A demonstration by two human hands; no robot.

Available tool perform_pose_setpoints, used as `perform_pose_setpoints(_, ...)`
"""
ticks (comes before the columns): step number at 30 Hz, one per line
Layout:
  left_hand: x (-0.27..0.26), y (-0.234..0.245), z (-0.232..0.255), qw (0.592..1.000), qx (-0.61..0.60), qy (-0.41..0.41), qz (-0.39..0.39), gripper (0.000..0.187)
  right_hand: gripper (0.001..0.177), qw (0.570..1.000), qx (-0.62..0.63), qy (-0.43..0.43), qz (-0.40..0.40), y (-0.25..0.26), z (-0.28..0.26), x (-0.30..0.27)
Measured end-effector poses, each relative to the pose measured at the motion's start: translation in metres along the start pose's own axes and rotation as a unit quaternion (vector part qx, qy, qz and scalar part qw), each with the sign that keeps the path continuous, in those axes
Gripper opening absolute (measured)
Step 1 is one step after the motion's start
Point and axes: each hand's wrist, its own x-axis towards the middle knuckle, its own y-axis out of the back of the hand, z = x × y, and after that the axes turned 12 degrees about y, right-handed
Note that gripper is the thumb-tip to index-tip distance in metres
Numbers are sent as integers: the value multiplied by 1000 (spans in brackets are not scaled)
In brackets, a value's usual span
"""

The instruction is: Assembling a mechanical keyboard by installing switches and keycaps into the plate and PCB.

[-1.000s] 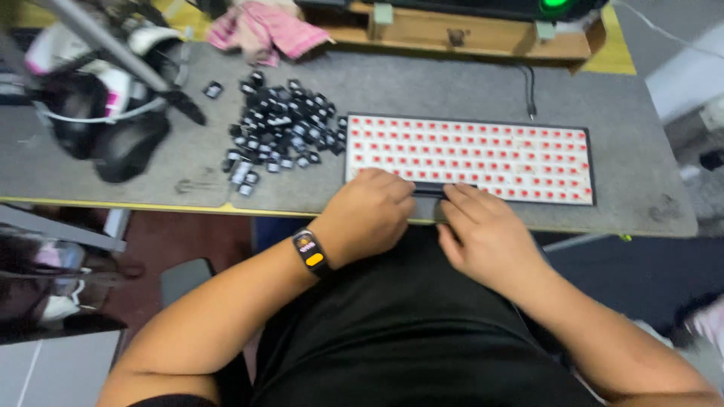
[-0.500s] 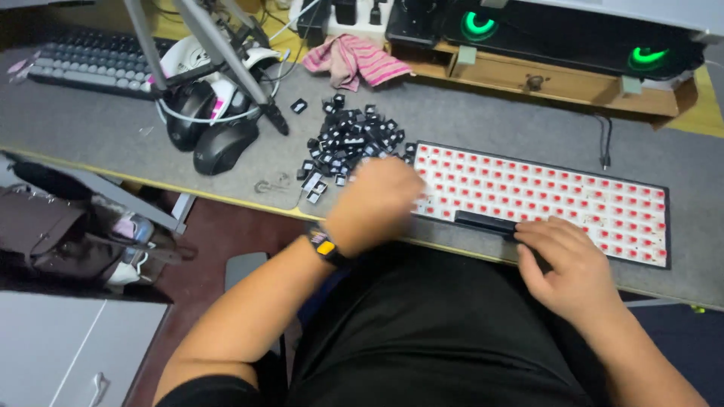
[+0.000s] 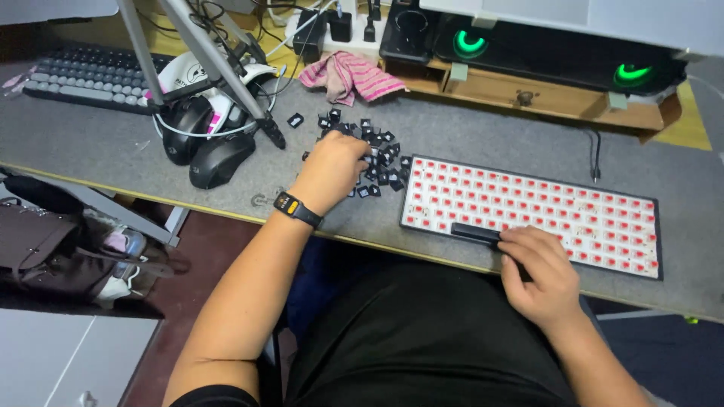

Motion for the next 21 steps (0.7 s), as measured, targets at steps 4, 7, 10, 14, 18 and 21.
perform_pose_setpoints(4,-3,7,3,998,-55,-16,21,27,11,1000,5,-8,6,-3,2,-5)
perform_pose_setpoints(7,-4,19,8,992,-107,-6,73,33,12,1000,5,-13,13,-3,3,-5)
perform_pose_setpoints(10,-7,24,14,968,-221,38,111,32,12,999,30,-6,23,2,4,1)
perform_pose_setpoints(14,-18,22,41,919,-383,79,41,36,15,997,65,-32,34,9,2,18)
perform_pose_setpoints(18,-36,4,87,795,-585,109,-121,53,25,989,124,-72,30,5,3,36)
perform_pose_setpoints(21,-49,-3,118,726,-643,135,-203,46,43,961,251,-111,40,-17,9,38)
